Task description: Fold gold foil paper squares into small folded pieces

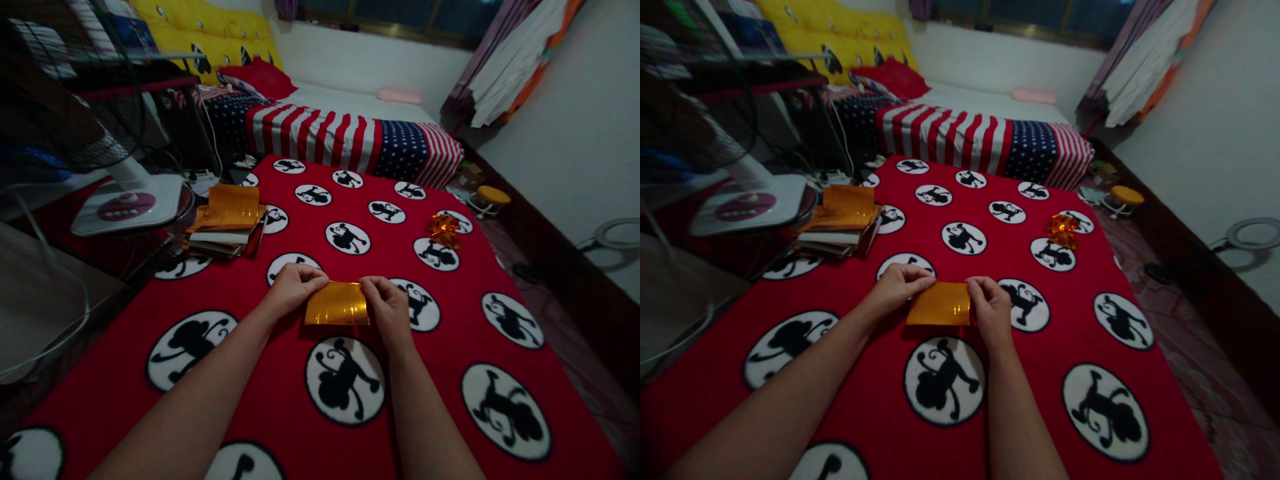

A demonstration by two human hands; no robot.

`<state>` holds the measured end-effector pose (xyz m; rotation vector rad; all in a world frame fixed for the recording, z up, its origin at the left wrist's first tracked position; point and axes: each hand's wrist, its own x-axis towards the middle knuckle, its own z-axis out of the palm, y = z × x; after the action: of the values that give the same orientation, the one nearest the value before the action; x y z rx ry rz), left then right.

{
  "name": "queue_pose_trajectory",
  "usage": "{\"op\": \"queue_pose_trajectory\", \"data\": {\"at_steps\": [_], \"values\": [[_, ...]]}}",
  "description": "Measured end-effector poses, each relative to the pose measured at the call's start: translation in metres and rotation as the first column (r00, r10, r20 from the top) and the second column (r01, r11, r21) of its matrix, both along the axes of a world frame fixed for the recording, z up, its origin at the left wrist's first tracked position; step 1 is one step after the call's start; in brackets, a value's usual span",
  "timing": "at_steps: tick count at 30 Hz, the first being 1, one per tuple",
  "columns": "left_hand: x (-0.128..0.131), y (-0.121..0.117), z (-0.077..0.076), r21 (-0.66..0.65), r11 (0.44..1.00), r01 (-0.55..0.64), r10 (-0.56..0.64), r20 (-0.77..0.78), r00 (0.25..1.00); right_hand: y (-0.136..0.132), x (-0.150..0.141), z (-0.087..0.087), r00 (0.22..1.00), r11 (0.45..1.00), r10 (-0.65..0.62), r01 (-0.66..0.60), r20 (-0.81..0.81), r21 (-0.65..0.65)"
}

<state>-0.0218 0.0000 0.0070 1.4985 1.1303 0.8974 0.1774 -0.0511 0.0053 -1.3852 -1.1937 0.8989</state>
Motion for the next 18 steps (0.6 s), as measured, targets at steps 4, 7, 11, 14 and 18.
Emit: {"op": "queue_pose_trajectory", "data": {"at_steps": [4, 7, 11, 14, 18], "values": [[0.0002, 0.0025, -0.0032, -0.069, 0.997, -0.038, 0.046, 0.117, 0.992, -0.0003, -0.0016, -0.0002, 0.997, 0.998, 0.043, -0.04, -0.059, 0.047], [-0.0007, 0.003, -0.0025, -0.109, 0.993, -0.052, 0.071, 0.171, 0.983, -0.0001, -0.0027, -0.0024, 0.992, 0.995, 0.068, -0.06, -0.102, 0.081], [-0.0011, 0.0008, 0.0018, -0.184, 0.982, -0.048, 0.091, 0.238, 0.967, -0.0003, -0.0053, -0.0043, 0.991, 0.99, 0.101, -0.092, -0.085, 0.108], [-0.0005, -0.0001, 0.0026, -0.201, 0.979, -0.044, 0.092, 0.238, 0.967, -0.0007, -0.0077, -0.0032, 0.991, 0.982, 0.125, -0.118, -0.037, 0.15], [-0.0004, 0.0013, -0.0013, -0.148, 0.988, -0.051, 0.086, 0.243, 0.966, 0.0002, -0.0064, -0.0035, 0.987, 0.988, 0.114, -0.101, -0.116, 0.116]]}}
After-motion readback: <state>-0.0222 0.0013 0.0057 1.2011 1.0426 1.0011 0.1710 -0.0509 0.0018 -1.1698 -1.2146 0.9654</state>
